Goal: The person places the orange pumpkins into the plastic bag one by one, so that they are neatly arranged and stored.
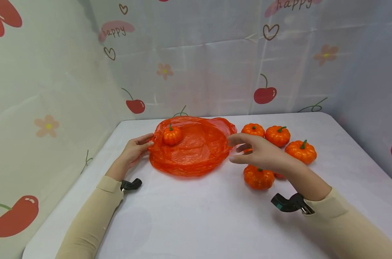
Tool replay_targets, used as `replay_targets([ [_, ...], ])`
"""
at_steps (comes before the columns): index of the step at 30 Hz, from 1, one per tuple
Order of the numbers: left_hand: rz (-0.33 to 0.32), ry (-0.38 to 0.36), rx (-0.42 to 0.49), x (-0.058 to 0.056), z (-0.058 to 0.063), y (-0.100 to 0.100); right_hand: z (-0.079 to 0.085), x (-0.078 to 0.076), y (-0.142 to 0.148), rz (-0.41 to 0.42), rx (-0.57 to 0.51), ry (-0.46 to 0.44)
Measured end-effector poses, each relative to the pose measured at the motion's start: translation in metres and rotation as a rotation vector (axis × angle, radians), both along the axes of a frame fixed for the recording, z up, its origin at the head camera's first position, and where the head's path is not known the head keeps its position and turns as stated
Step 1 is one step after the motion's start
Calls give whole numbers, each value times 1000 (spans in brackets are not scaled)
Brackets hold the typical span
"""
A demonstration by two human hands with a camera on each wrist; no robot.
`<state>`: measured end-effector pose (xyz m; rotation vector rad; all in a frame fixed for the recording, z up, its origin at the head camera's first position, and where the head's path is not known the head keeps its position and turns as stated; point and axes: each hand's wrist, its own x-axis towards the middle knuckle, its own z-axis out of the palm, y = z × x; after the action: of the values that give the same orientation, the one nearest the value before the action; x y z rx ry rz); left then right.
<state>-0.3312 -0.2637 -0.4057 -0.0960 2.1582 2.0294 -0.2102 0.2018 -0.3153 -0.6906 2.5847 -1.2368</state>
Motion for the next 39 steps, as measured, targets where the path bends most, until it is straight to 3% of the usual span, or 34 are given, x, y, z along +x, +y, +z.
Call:
replay_targets([
  [6, -4, -3, 1, -2, -1, 0, -7, 0, 14, -4, 25, 18],
  [16, 3, -12, 11, -3, 1, -3, -17, 8, 35, -59, 46, -30],
  [29, 3, -11, -6, -1, 4, -1, -34, 18, 55, -123, 130, 12],
  [39, 2, -24, 17, -2, 1, 0, -43, 21, 47, -71, 182, 21],
])
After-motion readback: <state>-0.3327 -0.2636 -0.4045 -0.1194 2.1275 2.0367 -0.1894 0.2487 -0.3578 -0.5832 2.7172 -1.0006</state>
